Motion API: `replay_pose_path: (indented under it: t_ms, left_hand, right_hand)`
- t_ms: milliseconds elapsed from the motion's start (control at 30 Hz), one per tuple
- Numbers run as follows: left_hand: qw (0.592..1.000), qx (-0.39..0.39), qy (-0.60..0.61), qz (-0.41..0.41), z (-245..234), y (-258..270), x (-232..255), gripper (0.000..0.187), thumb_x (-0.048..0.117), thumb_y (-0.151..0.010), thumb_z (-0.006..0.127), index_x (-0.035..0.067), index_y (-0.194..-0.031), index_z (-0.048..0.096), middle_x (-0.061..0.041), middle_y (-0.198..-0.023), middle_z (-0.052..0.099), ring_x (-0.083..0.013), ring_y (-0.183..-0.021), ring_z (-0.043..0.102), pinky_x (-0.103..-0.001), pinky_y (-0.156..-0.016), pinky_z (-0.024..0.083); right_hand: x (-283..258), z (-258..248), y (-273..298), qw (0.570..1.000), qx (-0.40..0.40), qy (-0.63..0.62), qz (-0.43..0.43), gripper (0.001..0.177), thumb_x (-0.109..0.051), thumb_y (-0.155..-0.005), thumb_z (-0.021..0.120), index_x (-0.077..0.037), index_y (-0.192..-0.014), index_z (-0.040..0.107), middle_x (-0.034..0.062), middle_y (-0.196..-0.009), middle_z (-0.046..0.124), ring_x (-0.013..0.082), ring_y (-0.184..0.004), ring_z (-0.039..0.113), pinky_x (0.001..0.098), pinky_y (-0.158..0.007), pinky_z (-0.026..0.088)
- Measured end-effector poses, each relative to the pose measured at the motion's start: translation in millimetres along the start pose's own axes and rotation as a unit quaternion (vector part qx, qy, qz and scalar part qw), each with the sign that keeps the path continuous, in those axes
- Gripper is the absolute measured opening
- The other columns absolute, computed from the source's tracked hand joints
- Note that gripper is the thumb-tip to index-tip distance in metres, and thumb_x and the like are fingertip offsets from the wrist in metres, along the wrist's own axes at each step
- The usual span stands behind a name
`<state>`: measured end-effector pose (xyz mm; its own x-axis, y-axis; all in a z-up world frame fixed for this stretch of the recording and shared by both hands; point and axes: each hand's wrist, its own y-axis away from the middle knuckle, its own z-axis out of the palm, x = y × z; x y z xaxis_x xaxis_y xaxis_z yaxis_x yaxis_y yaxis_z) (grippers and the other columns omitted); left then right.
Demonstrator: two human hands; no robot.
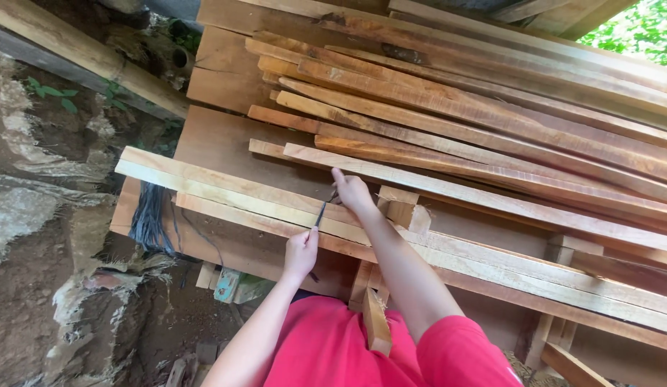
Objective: The person ties a bundle of wooden planks together using a black strap. They wrap the strap around the planks, pull it tight, and tie a knot to secure the bundle. The person then lifts the tied bundle and places it on a stack of other planks.
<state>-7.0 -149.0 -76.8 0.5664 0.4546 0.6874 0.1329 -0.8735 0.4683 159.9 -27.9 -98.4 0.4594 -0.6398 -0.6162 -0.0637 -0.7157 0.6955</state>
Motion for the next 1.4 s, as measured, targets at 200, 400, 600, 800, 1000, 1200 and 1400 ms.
replay_pose_path:
  t_ms: [200, 400, 600, 800, 1000, 1200, 1400]
  left_hand:
    - [1.0, -0.002, 0.006, 0.021, -1, -1, 5, 0.052, 0.032, -0.1, 0.058, 0.004, -0.056, 0.053, -0.018, -0.053, 0.053, -0.017, -0.057, 0.05, -0.036, -0.055, 0.042]
    - [1.0, 0.01, 0.027, 0.014, 1, 1, 7, 0.052, 0.032, -0.098, 0.059, 0.006, -0.054, 0.052, -0.016, -0.05, 0.049, -0.0133, -0.057, 0.047, -0.036, -0.054, 0.041]
    - [0.999, 0.009, 0.031, 0.013, 5, -3, -5, 0.053, 0.034, -0.098, 0.06, 0.006, -0.054, 0.054, -0.016, -0.05, 0.051, -0.0159, -0.054, 0.048, -0.036, -0.054, 0.041]
    - [0.999, 0.012, 0.047, 0.009, 4, 0, -1, 0.051, 0.03, -0.098, 0.06, 0.008, -0.052, 0.052, -0.012, -0.047, 0.049, -0.0136, -0.054, 0.048, -0.033, -0.054, 0.042]
    - [0.999, 0.02, 0.043, 0.016, 2, 0, -2, 0.052, 0.031, -0.098, 0.06, 0.008, -0.052, 0.053, -0.014, -0.047, 0.05, -0.017, -0.053, 0.05, -0.035, -0.054, 0.042]
    - [0.999, 0.011, 0.045, 0.011, 4, -1, -3, 0.05, 0.031, -0.098, 0.06, 0.007, -0.054, 0.055, -0.017, -0.05, 0.05, -0.0151, -0.056, 0.049, -0.035, -0.055, 0.043]
    - [0.999, 0.006, 0.049, 0.003, 3, -2, -3, 0.05, 0.031, -0.098, 0.059, 0.008, -0.053, 0.053, -0.013, -0.048, 0.051, -0.0106, -0.057, 0.049, -0.033, -0.054, 0.042]
  right_hand:
    - [78, 11, -24, 0.987, 0.012, 0.159, 0.036, 0.072, -0.079, -0.094, 0.037, -0.02, -0.101, 0.078, 0.0114, -0.108, 0.077, 0.0309, -0.119, 0.068, 0.0467, -0.1, 0.054]
    - [61, 11, -3, 0.986, 0.007, 0.163, -0.024, 0.043, -0.061, -0.093, 0.052, -0.03, -0.089, 0.081, 0.0127, -0.096, 0.078, 0.0374, -0.106, 0.071, 0.0498, -0.088, 0.059]
    - [6, -11, 3, 0.987, -0.132, 0.069, 0.052, 0.049, -0.056, -0.087, 0.065, -0.016, -0.11, 0.08, 0.0182, -0.125, 0.072, 0.036, -0.129, 0.061, 0.0478, -0.11, 0.048]
    - [23, -3, -26, 0.983, -0.128, 0.123, 0.056, 0.065, -0.06, -0.08, 0.071, -0.006, -0.115, 0.077, 0.0208, -0.13, 0.07, 0.0356, -0.13, 0.061, 0.0467, -0.107, 0.049]
    - [33, 11, -35, 0.987, -0.124, 0.099, 0.01, 0.038, -0.054, -0.08, 0.07, -0.026, -0.103, 0.082, 0.0094, -0.118, 0.077, 0.0306, -0.121, 0.067, 0.0405, -0.1, 0.054]
    - [34, 13, -25, 0.993, -0.072, -0.045, -0.081, 0.023, -0.037, -0.091, 0.07, -0.024, -0.106, 0.081, 0.0093, -0.102, 0.079, 0.0261, -0.101, 0.074, 0.0379, -0.089, 0.055]
    - [3, 6, 20, 0.98, -0.071, -0.139, -0.12, 0.017, -0.027, -0.098, 0.064, -0.02, -0.098, 0.08, -0.0033, -0.073, 0.075, 0.0038, -0.068, 0.059, 0.0215, -0.068, 0.048]
